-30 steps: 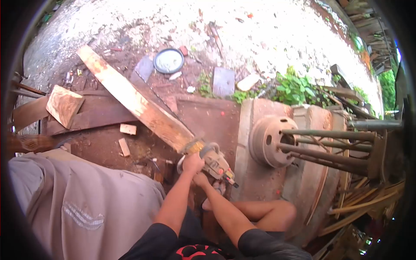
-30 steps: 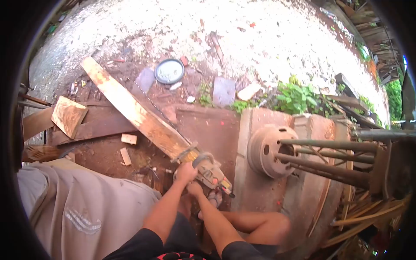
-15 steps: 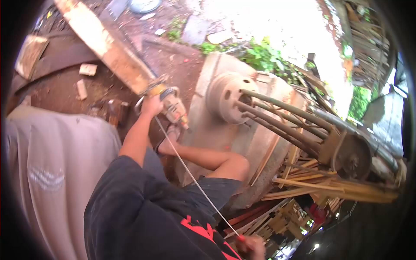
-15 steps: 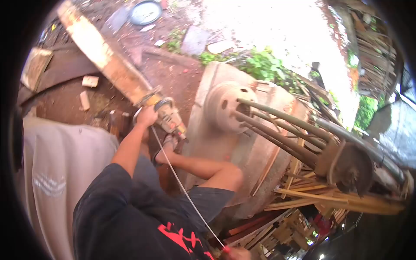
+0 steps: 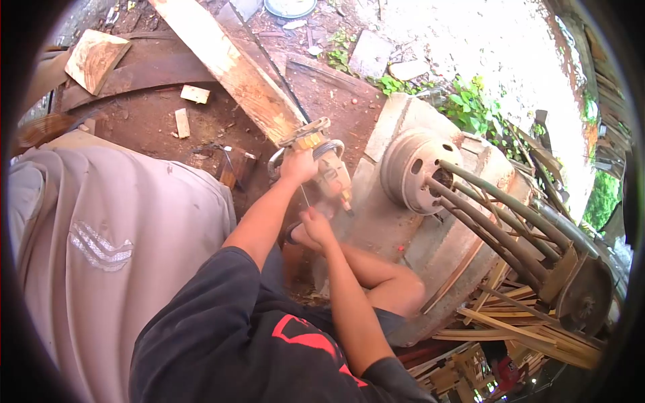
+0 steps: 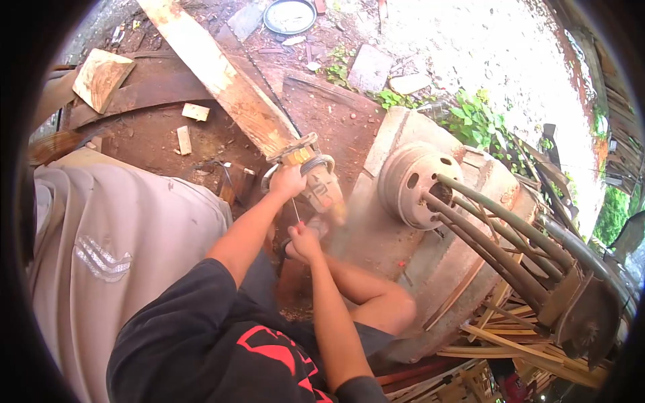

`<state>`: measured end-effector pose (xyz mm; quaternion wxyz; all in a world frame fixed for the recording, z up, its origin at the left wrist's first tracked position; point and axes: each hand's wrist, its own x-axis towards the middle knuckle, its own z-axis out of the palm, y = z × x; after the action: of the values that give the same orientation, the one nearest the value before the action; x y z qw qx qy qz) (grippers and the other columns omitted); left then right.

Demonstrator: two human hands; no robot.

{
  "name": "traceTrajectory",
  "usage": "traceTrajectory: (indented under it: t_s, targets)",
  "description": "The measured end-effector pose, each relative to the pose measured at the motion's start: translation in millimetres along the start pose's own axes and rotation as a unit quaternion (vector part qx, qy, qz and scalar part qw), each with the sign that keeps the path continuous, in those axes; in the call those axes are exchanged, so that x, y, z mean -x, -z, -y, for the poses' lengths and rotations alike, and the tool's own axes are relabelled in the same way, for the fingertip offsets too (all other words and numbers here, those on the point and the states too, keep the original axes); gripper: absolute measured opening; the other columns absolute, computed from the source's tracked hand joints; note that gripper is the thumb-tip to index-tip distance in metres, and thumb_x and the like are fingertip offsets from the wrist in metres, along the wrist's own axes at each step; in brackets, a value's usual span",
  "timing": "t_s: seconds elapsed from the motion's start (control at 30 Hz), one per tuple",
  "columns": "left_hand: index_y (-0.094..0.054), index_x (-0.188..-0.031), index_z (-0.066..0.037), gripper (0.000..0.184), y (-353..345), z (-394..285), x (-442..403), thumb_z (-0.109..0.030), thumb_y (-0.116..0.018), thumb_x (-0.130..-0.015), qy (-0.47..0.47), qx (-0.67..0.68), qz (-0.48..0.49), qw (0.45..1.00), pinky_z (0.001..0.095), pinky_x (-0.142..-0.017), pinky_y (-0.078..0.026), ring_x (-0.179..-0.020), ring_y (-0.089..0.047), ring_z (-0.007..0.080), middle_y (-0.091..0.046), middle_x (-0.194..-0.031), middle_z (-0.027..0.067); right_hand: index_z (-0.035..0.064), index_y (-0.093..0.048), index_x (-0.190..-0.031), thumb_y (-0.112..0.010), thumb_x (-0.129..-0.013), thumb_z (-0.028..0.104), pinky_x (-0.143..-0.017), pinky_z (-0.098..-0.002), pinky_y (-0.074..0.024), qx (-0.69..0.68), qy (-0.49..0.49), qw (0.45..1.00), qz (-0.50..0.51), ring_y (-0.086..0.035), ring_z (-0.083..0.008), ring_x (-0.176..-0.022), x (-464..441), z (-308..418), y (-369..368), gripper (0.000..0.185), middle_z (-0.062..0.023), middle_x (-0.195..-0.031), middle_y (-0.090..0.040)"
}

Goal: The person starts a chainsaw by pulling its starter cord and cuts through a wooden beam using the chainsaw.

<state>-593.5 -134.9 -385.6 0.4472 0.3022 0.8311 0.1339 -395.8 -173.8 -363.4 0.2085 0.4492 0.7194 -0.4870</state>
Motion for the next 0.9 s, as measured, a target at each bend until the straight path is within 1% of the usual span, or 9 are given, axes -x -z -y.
traceTrajectory:
  t_s: [0.1, 0.33, 0.4, 0.47, 0.6, 0.7, 0.8, 0.87, 0.9]
  targets:
    - [-0.065, -0.096, -0.002, 0.032, 18, -9, 0, -0.030, -0.059, -0.083, -0.006, 0.002, -0.019, 1.000, 0.0481, -0.083, -0.052, -0.091, -0.066, 0.0399, -0.067, -0.093, 0.0249, 0.0030, -0.063, -0.098, -0.054, -0.088, 0.035, -0.085, -0.0463, -0.0474, 0.090, -0.047, 0.994, 0.042, -0.062, -0.0425, -0.096, -37, 44, 10, 0.034, -0.0250, -0.097, -0.066]
    - [-0.066, -0.095, -0.002, 0.030, 29, -14, -5, -0.027, -0.056, -0.082, 0.006, 0.019, -0.020, 1.000, 0.0492, -0.081, -0.052, -0.089, -0.066, 0.0407, -0.067, -0.092, 0.0261, 0.0057, -0.056, -0.130, -0.063, -0.084, 0.030, -0.095, -0.0397, -0.0456, -0.035, 0.010, 0.999, -0.010, -0.059, -0.0333, -0.114, -32, 32, 26, 0.052, -0.0210, -0.118, -0.064]
    - [-0.066, -0.095, -0.002, 0.029, 27, -12, -7, -0.026, -0.056, -0.081, 0.006, 0.019, -0.027, 0.999, 0.0490, -0.081, -0.052, -0.090, -0.066, 0.0407, -0.067, -0.092, 0.0259, 0.0046, -0.056, -0.128, -0.062, -0.084, 0.023, -0.095, -0.0395, -0.0456, -0.030, -0.009, 0.999, -0.018, -0.060, -0.0322, -0.112, -18, 17, 37, 0.048, -0.0225, -0.117, -0.063]
    - [-0.067, -0.096, -0.003, 0.029, 29, -14, -6, -0.026, -0.057, -0.081, -0.001, 0.009, -0.041, 0.999, 0.0487, -0.081, -0.052, -0.090, -0.066, 0.0407, -0.067, -0.092, 0.0255, 0.0029, -0.064, -0.111, -0.059, -0.086, 0.027, -0.095, -0.0443, -0.0443, -0.076, -0.142, 0.985, -0.063, -0.057, -0.0391, -0.112, -2, 6, 49, 0.035, -0.0239, -0.107, -0.065]
    - [-0.069, -0.098, -0.005, 0.030, 33, -5, -15, -0.027, -0.057, -0.080, 0.028, 0.046, -0.034, 0.998, 0.0478, -0.082, -0.052, -0.091, -0.066, 0.0388, -0.068, -0.095, 0.0225, -0.0004, -0.057, -0.109, -0.063, -0.081, 0.022, -0.088, -0.0480, -0.0464, 0.092, -0.201, 0.946, -0.236, -0.056, -0.0384, -0.107, 17, -22, 65, 0.036, -0.0227, -0.109, -0.060]
    - [-0.070, -0.096, -0.006, 0.031, 47, -4, -16, -0.029, -0.057, -0.080, 0.045, 0.042, -0.069, 0.996, 0.0480, -0.082, -0.052, -0.091, -0.066, 0.0385, -0.068, -0.095, 0.0227, 0.0015, -0.052, -0.117, -0.066, -0.075, 0.021, -0.088, -0.0485, -0.0468, 0.250, -0.136, 0.922, -0.262, -0.055, -0.0381, -0.105, 9, -60, 66, 0.049, -0.0207, -0.111, -0.057]
    - [-0.069, -0.099, -0.006, 0.035, 45, 9, -27, -0.034, -0.059, -0.081, 0.053, 0.043, -0.096, 0.993, 0.0485, -0.082, -0.052, -0.092, -0.066, 0.0385, -0.068, -0.096, 0.0222, 0.0044, -0.051, -0.118, -0.068, -0.069, 0.018, -0.087, -0.0468, -0.0474, 0.270, -0.093, 0.936, -0.207, -0.054, -0.0379, -0.105, -15, -61, 78, 0.053, -0.0167, -0.106, -0.057]
    - [-0.069, -0.102, -0.007, 0.038, 57, 6, -20, -0.037, -0.061, -0.080, 0.031, 0.056, -0.120, 0.991, 0.0483, -0.082, -0.052, -0.093, -0.066, 0.0379, -0.068, -0.097, 0.0213, 0.0140, -0.044, -0.137, -0.071, -0.071, 0.023, -0.090, -0.0479, -0.0479, 0.234, -0.142, 0.955, -0.116, -0.057, -0.0392, -0.107, -36, -59, 91, 0.071, -0.0186, -0.110, -0.062]
    - [-0.067, -0.105, -0.006, 0.032, 75, -6, -10, -0.026, -0.057, -0.082, 0.073, 0.072, -0.040, 0.994, 0.0464, -0.085, -0.050, -0.099, -0.064, 0.0377, -0.066, -0.101, 0.0224, 0.0171, -0.045, -0.137, -0.071, -0.072, 0.024, -0.090, -0.0474, -0.0484, 0.173, -0.149, 0.969, -0.091, -0.059, -0.0396, -0.106, -44, -49, 100, 0.071, -0.0196, -0.109, -0.064]
